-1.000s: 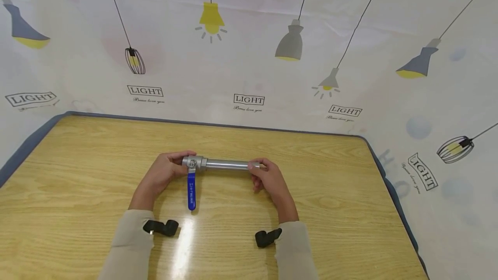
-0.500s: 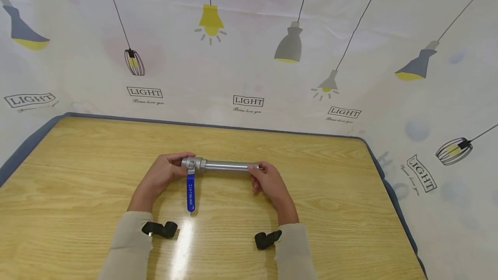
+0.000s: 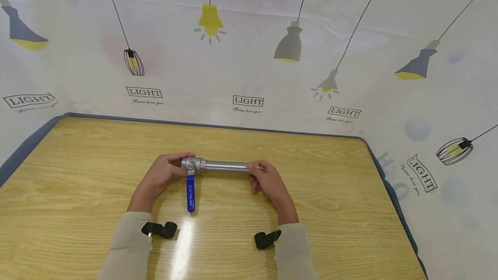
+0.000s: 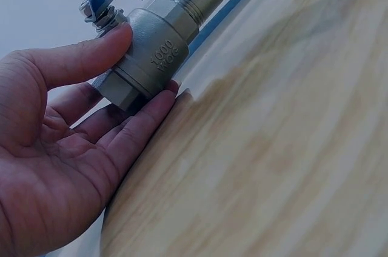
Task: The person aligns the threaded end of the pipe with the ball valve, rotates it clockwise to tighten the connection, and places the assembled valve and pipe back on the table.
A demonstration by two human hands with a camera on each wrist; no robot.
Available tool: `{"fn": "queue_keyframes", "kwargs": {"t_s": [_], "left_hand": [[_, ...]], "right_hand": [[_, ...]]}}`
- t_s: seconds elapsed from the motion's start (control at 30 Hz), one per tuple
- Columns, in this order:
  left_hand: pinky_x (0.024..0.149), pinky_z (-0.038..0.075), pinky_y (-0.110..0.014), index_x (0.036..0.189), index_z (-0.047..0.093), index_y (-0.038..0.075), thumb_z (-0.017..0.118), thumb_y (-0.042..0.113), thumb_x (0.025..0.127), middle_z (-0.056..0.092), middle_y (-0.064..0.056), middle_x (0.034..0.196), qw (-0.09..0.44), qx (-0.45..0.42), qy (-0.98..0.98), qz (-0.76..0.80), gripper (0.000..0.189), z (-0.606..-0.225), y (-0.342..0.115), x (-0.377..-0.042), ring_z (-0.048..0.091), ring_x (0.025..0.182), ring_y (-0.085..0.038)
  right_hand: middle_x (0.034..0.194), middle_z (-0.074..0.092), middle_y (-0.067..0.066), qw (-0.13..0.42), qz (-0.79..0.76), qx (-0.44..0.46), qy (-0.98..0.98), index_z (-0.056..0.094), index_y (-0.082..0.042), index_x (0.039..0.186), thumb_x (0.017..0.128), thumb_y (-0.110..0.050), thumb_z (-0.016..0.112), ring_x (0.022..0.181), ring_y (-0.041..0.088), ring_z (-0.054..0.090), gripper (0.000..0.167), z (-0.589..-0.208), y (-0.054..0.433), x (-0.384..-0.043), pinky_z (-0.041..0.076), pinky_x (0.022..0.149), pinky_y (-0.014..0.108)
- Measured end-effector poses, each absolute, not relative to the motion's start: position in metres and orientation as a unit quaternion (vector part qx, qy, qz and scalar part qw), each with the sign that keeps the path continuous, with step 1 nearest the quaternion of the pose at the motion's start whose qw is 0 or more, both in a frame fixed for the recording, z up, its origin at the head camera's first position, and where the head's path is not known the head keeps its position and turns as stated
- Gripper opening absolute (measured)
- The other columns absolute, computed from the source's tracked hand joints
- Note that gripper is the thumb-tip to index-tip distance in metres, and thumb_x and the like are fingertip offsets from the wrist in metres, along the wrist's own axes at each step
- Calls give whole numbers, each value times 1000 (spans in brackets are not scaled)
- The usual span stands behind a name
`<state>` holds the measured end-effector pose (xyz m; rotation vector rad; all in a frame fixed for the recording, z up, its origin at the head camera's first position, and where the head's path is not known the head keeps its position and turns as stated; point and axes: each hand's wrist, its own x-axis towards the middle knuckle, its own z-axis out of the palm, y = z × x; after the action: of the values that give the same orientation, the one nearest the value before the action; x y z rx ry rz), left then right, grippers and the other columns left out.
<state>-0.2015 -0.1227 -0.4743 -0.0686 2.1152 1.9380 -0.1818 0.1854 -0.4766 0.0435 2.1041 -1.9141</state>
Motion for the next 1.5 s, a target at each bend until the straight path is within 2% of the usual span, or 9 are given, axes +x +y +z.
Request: {"fn": "queue_keyframes", "kwargs": {"t_s": [0.13, 0.23, 0.5, 0.93, 1.03, 1.13, 1.27, 1.5], "left_hand": [[85, 50, -26, 122, 67, 4, 69, -10, 68, 63, -14, 127, 138, -24, 730, 670, 56, -474, -123, -200, 57, 110, -21], [84, 50, -26, 122, 67, 4, 69, -10, 68, 63, -14, 128, 140, -26, 728, 670, 56, -474, -123, -200, 57, 109, -21], [84, 50, -26, 122, 67, 4, 68, -10, 69, 62, -13, 128, 145, -31, 725, 673, 56, -474, -122, -200, 57, 111, -21], [86, 49, -26, 122, 68, 5, 69, -9, 70, 62, -13, 129, 145, -30, 728, 669, 54, -474, -122, -201, 56, 113, -23], [85, 50, -26, 122, 68, 5, 70, -9, 69, 63, -14, 128, 142, -26, 729, 669, 54, -473, -122, -201, 57, 111, -22], [84, 50, -26, 122, 68, 4, 70, -9, 69, 63, -14, 127, 140, -24, 729, 669, 55, -473, -122, -201, 58, 110, -21], [84, 50, -26, 122, 68, 4, 70, -10, 68, 63, -14, 128, 140, -26, 728, 670, 55, -472, -122, -201, 57, 110, -21], [83, 50, -25, 122, 68, 5, 70, -10, 68, 62, -13, 129, 144, -31, 726, 672, 56, -473, -122, -201, 57, 109, -20]], "right_hand": [[73, 55, 8, 155, -687, -4, 710, 51, -1, 116, 96, -20, 61, 54, 13, 49, 29, -475, 186, -180, 51, 53, 29], [72, 55, 7, 157, -689, -15, 708, 50, 1, 114, 96, -19, 60, 55, 13, 49, 29, -474, 187, -179, 51, 53, 28], [69, 54, 6, 150, -674, -2, 723, 54, 4, 111, 97, -28, 60, 52, 12, 48, 36, -476, 187, -178, 50, 51, 28], [73, 55, 8, 141, -646, 43, 749, 59, 4, 103, 96, -41, 57, 54, 15, 51, 46, -475, 184, -181, 52, 55, 30], [73, 56, 8, 138, -658, 34, 740, 59, 4, 106, 96, -37, 59, 53, 14, 51, 42, -473, 184, -181, 52, 54, 30], [73, 57, 9, 140, -684, 21, 716, 56, 3, 113, 97, -25, 60, 53, 14, 51, 32, -474, 185, -181, 52, 52, 29], [74, 58, 9, 146, -703, 9, 696, 52, 2, 119, 97, -12, 57, 53, 13, 51, 27, -475, 187, -181, 52, 53, 29], [74, 56, 8, 148, -700, 1, 698, 51, 6, 114, 98, -17, 56, 53, 13, 50, 29, -474, 188, -179, 51, 52, 28]]}}
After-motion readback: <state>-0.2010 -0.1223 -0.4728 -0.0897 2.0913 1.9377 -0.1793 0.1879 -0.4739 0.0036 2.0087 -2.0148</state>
